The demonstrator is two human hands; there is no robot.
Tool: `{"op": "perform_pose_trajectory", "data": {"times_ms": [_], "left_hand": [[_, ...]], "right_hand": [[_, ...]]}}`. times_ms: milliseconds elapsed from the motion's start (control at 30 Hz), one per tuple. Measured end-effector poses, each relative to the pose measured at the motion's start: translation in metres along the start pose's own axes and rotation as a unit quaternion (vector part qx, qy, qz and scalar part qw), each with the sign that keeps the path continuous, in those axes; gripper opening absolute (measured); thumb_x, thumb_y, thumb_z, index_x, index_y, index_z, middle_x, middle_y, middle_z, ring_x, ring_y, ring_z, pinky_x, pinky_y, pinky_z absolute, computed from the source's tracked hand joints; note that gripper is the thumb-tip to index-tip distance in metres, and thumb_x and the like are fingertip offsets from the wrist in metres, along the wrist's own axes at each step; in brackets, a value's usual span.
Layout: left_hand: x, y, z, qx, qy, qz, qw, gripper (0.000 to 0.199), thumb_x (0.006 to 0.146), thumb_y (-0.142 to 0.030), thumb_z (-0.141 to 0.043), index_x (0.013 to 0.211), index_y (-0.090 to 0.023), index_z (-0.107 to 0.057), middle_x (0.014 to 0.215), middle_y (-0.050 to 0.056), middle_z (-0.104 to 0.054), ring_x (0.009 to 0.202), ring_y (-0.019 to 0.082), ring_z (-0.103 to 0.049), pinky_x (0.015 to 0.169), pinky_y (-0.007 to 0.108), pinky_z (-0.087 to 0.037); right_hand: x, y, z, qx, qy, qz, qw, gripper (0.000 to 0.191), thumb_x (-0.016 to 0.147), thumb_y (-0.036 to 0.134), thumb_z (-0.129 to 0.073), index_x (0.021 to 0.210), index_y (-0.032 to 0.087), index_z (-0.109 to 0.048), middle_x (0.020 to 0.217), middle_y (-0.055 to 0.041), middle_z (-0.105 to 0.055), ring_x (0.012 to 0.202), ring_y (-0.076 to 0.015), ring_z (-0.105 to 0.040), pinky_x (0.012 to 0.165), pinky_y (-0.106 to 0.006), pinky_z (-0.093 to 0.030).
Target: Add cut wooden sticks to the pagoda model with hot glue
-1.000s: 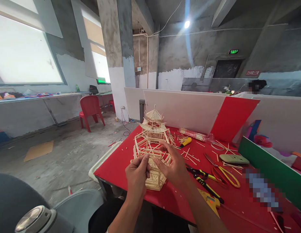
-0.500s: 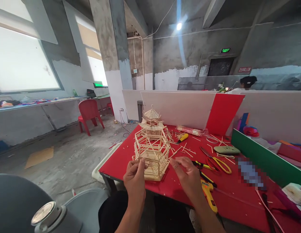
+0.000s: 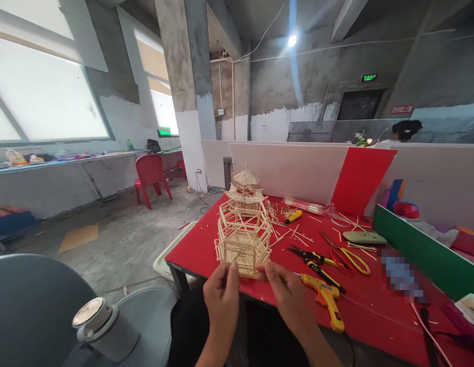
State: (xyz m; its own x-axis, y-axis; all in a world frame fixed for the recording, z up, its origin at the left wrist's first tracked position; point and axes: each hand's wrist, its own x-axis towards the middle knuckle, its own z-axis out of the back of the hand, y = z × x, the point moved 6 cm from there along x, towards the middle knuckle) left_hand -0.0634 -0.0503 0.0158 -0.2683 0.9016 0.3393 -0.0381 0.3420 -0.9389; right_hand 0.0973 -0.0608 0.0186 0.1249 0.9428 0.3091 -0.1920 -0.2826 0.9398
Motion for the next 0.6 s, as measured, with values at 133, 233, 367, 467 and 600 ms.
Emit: {"op": "perform_pose_trajectory", "data": {"times_ms": [133, 233, 367, 467, 600], "left_hand": [[-0.016, -0.009, -0.025, 0.130, 0.208, -0.113, 0.963, 0.027, 0.080, -0.015, -0.057, 0.054, -0.018, -0.051, 0.053, -0.003, -0.045, 0.050, 0.009, -0.037, 0.050, 0.022, -0.028], [-0.020, 0.001, -0.025, 0.161, 0.248, -0.120, 0.948, 0.016, 0.078, -0.010, -0.056, 0.067, -0.017, -0.065, 0.062, 0.000, -0.058, 0.054, 0.011, -0.048, 0.053, 0.022, -0.034], [-0.006, 0.024, -0.002, 0.108, 0.137, -0.040, 0.984, 0.018, 0.088, -0.029, -0.061, 0.089, -0.020, -0.077, 0.079, 0.004, -0.073, 0.070, 0.017, -0.065, 0.066, 0.025, -0.049], [0.004, 0.041, 0.030, 0.073, -0.060, 0.001, 0.996, 0.027, 0.088, -0.043, -0.065, 0.096, -0.019, -0.076, 0.092, 0.005, -0.074, 0.084, 0.020, -0.067, 0.079, 0.029, -0.052], [0.011, 0.065, 0.045, -0.026, -0.187, 0.056, 0.980, 0.042, 0.088, -0.051, -0.062, 0.117, -0.022, -0.068, 0.110, 0.005, -0.068, 0.103, 0.019, -0.062, 0.094, 0.031, -0.047]], "right_hand": [[0.007, 0.011, -0.024, 0.085, 0.091, -0.035, 0.992, 0.044, 0.089, 0.061, -0.058, 0.093, 0.021, -0.076, 0.084, -0.0054, -0.075, 0.081, -0.0210, -0.069, 0.079, -0.031, -0.056], [0.007, 0.005, -0.015, 0.075, 0.011, -0.045, 0.996, 0.039, 0.080, 0.059, -0.069, 0.076, 0.020, -0.073, 0.061, -0.0010, -0.067, 0.061, -0.0171, -0.064, 0.063, -0.026, -0.053], [-0.002, -0.018, 0.008, 0.020, -0.092, -0.036, 0.995, 0.047, 0.088, 0.059, -0.060, 0.060, 0.020, -0.063, 0.050, 0.0013, -0.057, 0.051, -0.0130, -0.056, 0.057, -0.024, -0.047], [-0.007, -0.047, 0.023, 0.044, -0.165, -0.049, 0.984, 0.040, 0.090, 0.058, -0.056, 0.090, 0.021, -0.071, 0.086, -0.0047, -0.073, 0.083, -0.0191, -0.068, 0.079, -0.029, -0.053], [0.000, -0.095, 0.032, 0.124, -0.252, -0.116, 0.953, 0.046, 0.086, 0.055, -0.060, 0.122, 0.026, -0.062, 0.124, -0.0061, -0.067, 0.117, -0.0231, -0.062, 0.098, -0.036, -0.050]]}}
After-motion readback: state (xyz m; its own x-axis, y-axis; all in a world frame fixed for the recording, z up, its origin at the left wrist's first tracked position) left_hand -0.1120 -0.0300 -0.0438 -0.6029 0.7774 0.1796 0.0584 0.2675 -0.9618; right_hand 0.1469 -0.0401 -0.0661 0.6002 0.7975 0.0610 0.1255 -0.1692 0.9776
